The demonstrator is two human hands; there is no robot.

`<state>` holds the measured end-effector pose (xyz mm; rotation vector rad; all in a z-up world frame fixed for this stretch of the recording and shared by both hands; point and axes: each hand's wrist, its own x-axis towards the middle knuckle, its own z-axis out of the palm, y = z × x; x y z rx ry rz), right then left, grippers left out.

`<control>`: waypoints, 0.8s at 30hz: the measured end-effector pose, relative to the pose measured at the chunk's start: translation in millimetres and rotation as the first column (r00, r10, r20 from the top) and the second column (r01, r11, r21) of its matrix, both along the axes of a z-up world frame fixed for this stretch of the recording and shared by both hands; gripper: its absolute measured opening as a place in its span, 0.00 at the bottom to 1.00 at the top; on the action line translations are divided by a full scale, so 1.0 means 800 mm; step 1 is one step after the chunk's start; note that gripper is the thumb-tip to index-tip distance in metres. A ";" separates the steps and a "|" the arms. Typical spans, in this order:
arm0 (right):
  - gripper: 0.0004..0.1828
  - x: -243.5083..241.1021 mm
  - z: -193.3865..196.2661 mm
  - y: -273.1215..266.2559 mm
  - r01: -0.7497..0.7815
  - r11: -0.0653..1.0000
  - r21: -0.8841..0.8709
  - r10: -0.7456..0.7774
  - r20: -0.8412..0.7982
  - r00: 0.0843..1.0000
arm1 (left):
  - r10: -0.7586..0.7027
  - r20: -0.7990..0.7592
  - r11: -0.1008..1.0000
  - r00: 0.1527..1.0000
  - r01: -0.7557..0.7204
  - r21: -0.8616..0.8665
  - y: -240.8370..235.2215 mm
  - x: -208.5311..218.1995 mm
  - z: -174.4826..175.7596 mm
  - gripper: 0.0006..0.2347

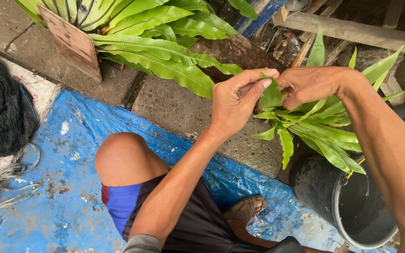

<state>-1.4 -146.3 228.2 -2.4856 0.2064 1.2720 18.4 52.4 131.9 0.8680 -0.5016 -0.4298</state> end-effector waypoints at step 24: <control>0.18 0.000 0.061 0.037 0.196 0.968 0.156 -0.242 0.389 0.889 | 0.085 0.171 0.995 0.982 -0.092 0.031 0.015 -0.006 0.014 0.33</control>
